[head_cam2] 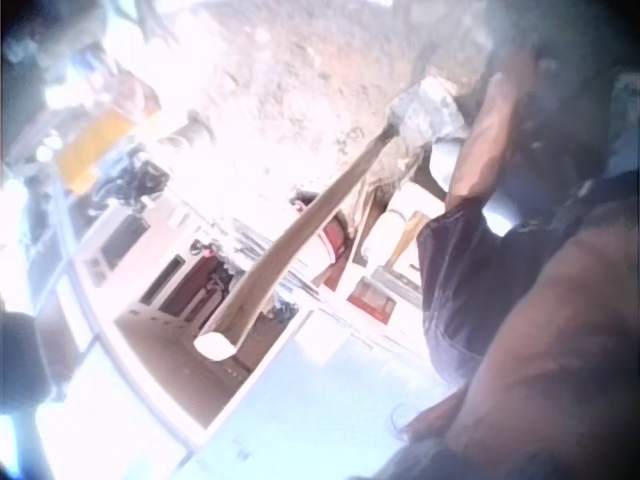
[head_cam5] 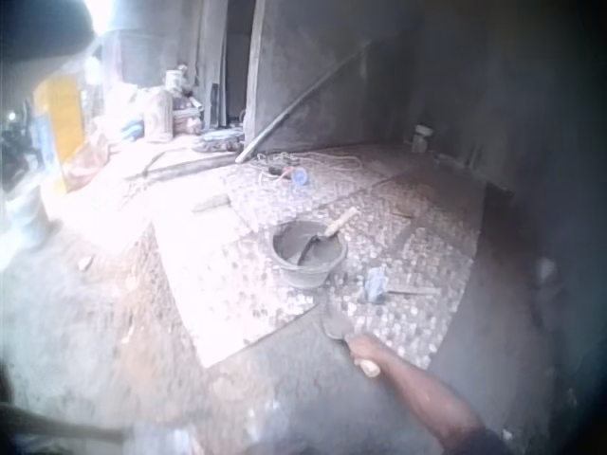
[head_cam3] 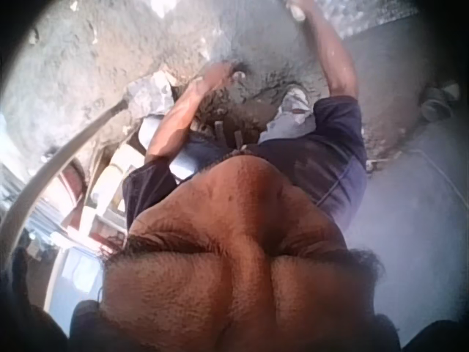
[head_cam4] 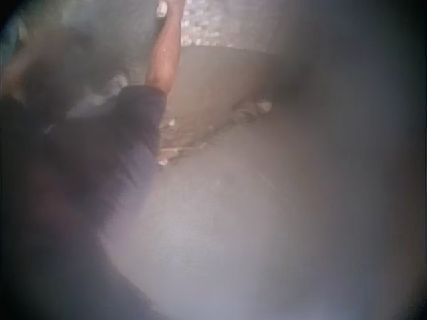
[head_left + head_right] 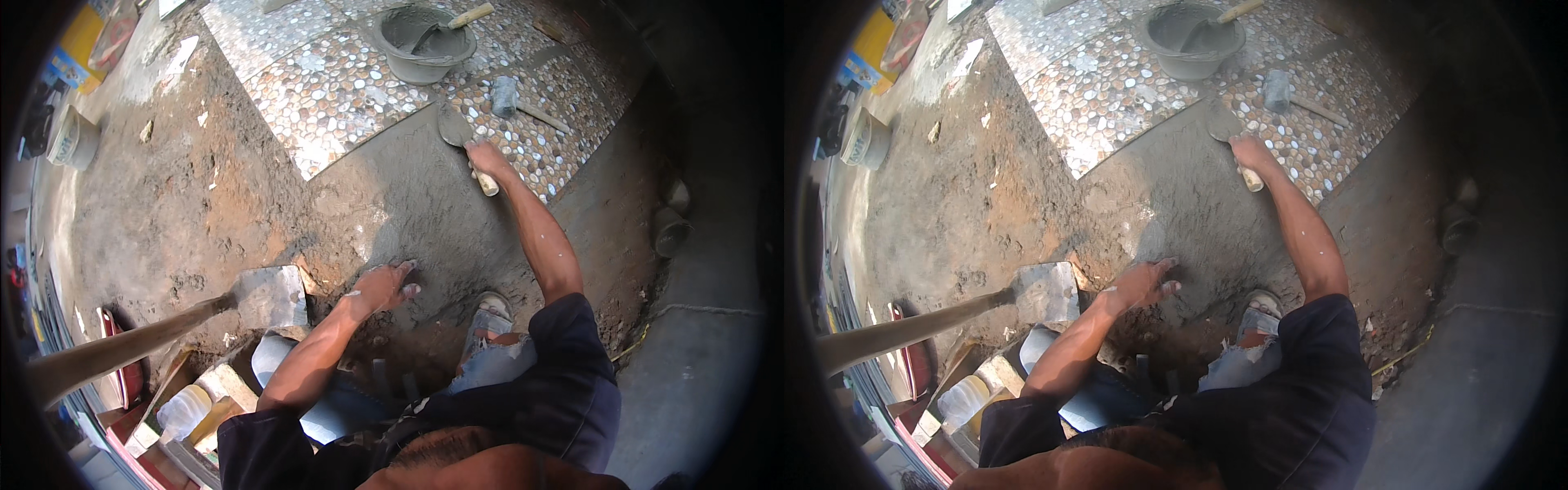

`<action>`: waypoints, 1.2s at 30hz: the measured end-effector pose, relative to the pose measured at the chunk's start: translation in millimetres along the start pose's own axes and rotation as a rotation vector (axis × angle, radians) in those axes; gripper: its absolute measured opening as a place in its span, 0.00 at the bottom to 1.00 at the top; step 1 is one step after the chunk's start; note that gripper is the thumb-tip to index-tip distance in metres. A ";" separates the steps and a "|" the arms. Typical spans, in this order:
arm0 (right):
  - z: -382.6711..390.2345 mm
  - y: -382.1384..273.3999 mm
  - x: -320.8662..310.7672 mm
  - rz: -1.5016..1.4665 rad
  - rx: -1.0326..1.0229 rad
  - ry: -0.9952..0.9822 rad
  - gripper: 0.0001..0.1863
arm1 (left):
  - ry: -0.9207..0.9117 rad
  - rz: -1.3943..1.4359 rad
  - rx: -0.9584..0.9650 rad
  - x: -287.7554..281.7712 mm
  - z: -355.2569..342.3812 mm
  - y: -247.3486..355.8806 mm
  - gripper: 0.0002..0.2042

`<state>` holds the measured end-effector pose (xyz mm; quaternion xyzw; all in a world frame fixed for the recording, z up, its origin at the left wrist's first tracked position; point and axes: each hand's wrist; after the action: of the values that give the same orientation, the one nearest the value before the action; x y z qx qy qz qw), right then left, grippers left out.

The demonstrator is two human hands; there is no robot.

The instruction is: The person spreads mortar on a patch of ground with a trowel, rinses a tile in a water basin, and carries the tile toward the tiling area.

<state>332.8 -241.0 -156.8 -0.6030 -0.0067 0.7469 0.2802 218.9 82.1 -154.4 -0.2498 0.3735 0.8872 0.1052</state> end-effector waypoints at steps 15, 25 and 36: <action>70.8 -17.9 49.9 0.120 -0.385 -0.279 0.26 | -0.104 -0.031 0.062 19.2 -19.4 -7.4 0.27; 35.6 6.4 20.6 0.241 -0.391 -0.194 0.23 | -0.179 -0.054 0.027 30.6 -10.4 -19.2 0.24; 160.3 74.1 40.6 0.165 -0.534 -0.337 0.21 | 0.005 -0.163 -0.266 -7.3 -13.6 -49.9 0.19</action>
<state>152.6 -233.6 -175.3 -0.5216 -0.1997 0.8283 0.0458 248.7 107.2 -189.2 -0.2932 0.2314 0.9167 0.1418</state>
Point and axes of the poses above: each hand's wrist, its own z-axis away from the middle knuckle, its own x-axis out of the palm, y = z × x, and after that the axes turned 3 degrees about -x, right-handed
